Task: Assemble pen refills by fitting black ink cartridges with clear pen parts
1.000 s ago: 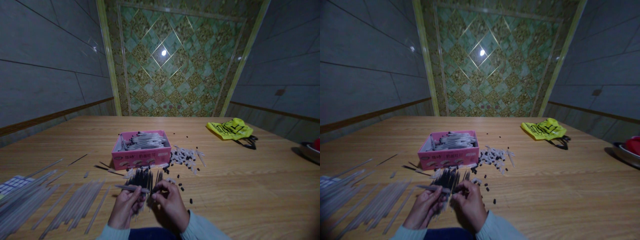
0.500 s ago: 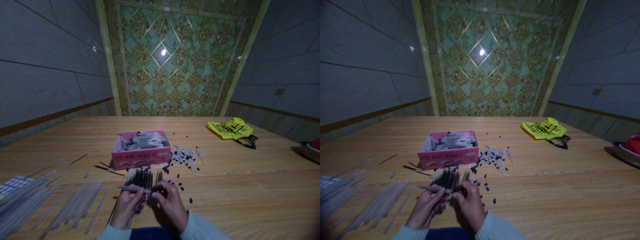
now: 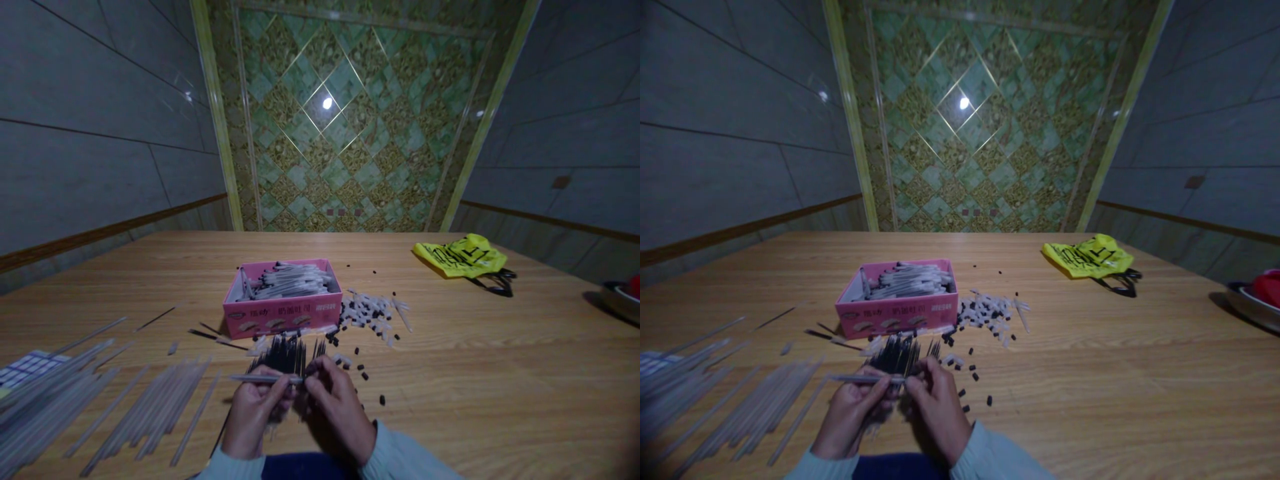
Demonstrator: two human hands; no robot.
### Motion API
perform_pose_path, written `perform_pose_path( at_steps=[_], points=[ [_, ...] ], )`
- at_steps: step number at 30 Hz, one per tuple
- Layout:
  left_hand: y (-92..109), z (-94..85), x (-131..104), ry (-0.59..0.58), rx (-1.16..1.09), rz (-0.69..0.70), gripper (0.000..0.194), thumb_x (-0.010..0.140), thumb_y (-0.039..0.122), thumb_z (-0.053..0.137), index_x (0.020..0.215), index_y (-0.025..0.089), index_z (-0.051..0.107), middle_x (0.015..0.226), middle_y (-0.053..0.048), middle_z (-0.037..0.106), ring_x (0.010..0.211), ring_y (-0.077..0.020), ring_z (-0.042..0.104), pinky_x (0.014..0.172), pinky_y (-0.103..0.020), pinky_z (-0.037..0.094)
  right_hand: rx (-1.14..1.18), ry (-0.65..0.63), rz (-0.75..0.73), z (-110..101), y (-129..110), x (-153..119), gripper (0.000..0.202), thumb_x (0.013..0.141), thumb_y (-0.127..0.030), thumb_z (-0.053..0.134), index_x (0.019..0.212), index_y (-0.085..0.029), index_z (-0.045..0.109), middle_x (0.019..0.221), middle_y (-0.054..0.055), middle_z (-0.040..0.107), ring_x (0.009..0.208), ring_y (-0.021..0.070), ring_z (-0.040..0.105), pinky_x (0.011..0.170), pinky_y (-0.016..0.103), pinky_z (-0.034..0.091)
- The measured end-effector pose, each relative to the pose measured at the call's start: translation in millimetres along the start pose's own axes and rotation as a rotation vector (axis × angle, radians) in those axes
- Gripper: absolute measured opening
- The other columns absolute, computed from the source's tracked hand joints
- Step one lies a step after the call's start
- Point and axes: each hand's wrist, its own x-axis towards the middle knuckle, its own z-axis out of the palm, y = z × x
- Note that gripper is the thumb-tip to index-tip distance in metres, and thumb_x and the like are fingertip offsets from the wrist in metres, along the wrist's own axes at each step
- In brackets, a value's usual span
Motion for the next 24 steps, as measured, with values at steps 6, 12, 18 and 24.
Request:
perform_pose_path(
  at_steps=[6,12,18,24],
  points=[
    [0.7,-0.4,-0.5,-0.035,-0.041,-0.032,0.035,0.059,0.039,0.076,0.070,0.014,0.055,0.052,-0.005,0.067,0.038,-0.0092,0.052,0.037,-0.017,0.032,-0.035,-0.059,0.021,0.2,2.4,-0.4,0.040,0.091,-0.043,0.041,0.062,-0.017,0.048,0.054,-0.002,0.049,0.053,0.0113,0.047,0.051,0.022,0.034],
    [0.0,0.7,-0.2,-0.019,-0.008,-0.028,0.036,0.058,0.042,0.076,0.069,0.013,0.056,0.051,-0.006,0.066,0.037,-0.0095,0.052,0.036,-0.017,0.031,-0.135,0.030,-0.087,-0.7,5.9,1.8,0.023,0.085,-0.034,0.054,0.070,-0.017,0.050,0.064,-0.003,0.050,0.063,0.0116,0.048,0.057,0.021,0.034],
    [-1.0,-0.7,3.9,-0.006,-0.015,0.025,0.033,0.057,0.038,0.077,0.068,0.013,0.058,0.054,-0.006,0.068,0.040,-0.0103,0.055,0.037,-0.018,0.037,-0.282,0.002,-0.090,-1.7,1.7,5.3,0.023,0.086,-0.030,0.050,0.067,-0.017,0.051,0.060,-0.003,0.048,0.060,0.0113,0.046,0.055,0.021,0.032],
    [-1.8,-3.7,7.6,0.007,-0.036,0.059,0.030,0.059,0.033,0.077,0.069,0.012,0.058,0.056,-0.005,0.068,0.050,-0.0120,0.061,0.046,-0.019,0.046,-0.339,-0.018,-0.145,-0.2,0.0,3.3,0.020,0.087,-0.026,0.048,0.069,-0.017,0.052,0.063,-0.003,0.049,0.062,0.0122,0.047,0.058,0.022,0.034]
  ],
)
